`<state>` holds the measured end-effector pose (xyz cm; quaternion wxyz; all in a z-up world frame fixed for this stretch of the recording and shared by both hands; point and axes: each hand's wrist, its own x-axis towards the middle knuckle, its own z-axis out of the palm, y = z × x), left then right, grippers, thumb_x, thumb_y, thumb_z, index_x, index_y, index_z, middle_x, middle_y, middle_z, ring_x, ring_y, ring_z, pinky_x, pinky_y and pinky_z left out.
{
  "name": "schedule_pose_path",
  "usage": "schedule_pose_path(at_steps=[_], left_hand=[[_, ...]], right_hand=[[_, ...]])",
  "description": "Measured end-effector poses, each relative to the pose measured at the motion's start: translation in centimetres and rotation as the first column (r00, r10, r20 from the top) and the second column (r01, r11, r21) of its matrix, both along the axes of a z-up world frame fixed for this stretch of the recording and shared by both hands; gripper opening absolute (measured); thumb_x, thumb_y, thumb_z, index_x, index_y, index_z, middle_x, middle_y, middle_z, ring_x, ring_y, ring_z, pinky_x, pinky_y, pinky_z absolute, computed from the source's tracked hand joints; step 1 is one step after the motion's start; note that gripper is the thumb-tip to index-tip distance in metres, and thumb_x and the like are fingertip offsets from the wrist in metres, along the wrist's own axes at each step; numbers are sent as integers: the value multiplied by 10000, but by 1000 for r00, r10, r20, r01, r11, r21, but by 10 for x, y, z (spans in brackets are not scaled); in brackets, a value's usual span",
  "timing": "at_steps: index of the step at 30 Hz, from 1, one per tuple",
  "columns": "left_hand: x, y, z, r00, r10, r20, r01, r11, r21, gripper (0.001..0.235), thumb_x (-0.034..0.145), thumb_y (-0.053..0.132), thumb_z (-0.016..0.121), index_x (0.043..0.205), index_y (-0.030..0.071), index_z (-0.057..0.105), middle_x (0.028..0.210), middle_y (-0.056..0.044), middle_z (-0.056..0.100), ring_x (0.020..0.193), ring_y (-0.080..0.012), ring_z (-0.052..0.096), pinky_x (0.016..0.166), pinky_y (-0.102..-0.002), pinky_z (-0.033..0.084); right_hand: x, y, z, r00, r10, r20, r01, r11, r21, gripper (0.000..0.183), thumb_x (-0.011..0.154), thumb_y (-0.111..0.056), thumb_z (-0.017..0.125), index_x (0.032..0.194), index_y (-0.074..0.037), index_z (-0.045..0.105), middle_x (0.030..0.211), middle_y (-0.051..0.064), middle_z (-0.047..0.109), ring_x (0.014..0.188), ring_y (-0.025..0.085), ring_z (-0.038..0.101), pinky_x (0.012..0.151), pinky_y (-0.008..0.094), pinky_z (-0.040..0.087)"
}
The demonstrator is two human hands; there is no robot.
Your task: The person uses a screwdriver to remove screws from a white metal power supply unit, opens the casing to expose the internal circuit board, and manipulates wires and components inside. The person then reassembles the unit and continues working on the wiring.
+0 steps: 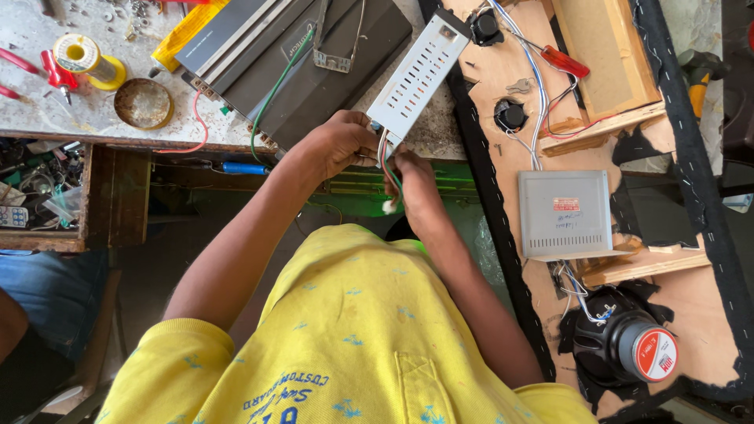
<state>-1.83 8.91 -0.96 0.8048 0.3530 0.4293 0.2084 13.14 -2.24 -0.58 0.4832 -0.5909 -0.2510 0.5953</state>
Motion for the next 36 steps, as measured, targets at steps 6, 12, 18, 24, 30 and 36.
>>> schedule_pose_path(at_steps=[6, 12, 18, 24, 30, 36], left_hand=[[1, 2, -2, 998, 34, -58, -35, 999, -12, 237, 802, 12, 728, 1026, 13, 649, 849, -91, 734, 745, -207, 732, 711, -356, 602], [0, 0, -5, 999, 31, 7, -31, 999, 5, 214, 797, -5, 742, 984, 15, 639, 849, -94, 730, 741, -213, 728, 718, -358, 600], [-1, 3, -6, 998, 30, -56, -31, 1000, -1, 214, 799, 20, 747, 972, 42, 623, 823, -72, 712, 728, -195, 715, 704, -353, 589], [-4, -4, 2, 998, 59, -16, -58, 997, 54, 225, 770, 6, 739, 973, 3, 643, 821, -94, 709, 739, -228, 717, 681, -388, 585], [-3, -7, 14, 992, -14, -129, 17, 1000, 19, 182, 811, 114, 727, 973, 88, 649, 834, -41, 716, 771, -174, 709, 658, -338, 555], [-2, -7, 11, 984, -15, -175, 17, 1000, 12, 180, 781, 99, 756, 913, 90, 633, 793, -25, 689, 730, -148, 681, 618, -318, 521]], right_hand=[[-5, -1, 4, 945, -8, 326, -31, 993, 117, 110, 996, -137, 525, 966, -45, 579, 876, 48, 594, 733, 106, 544, 633, 298, 475], [1, -6, -5, 995, -36, 93, 28, 996, 87, 142, 1034, -155, 536, 969, -36, 578, 830, 73, 588, 690, 148, 545, 646, 316, 459], [2, -2, -15, 924, -25, 381, -49, 982, 183, 103, 1033, -114, 582, 973, -30, 597, 875, 56, 587, 770, 122, 512, 699, 308, 444], [6, -4, -22, 996, -73, 42, 56, 947, 317, 142, 881, -16, 600, 1016, -60, 599, 943, 50, 650, 866, 138, 613, 800, 312, 482], [9, -7, -13, 994, -36, 105, 17, 985, 173, 125, 1019, -138, 644, 984, -21, 622, 882, 65, 655, 769, 156, 584, 709, 320, 468], [3, -10, 7, 666, -105, 738, -155, 949, 275, 131, 921, -77, 720, 942, -13, 608, 792, 61, 702, 670, 145, 663, 639, 319, 521]])
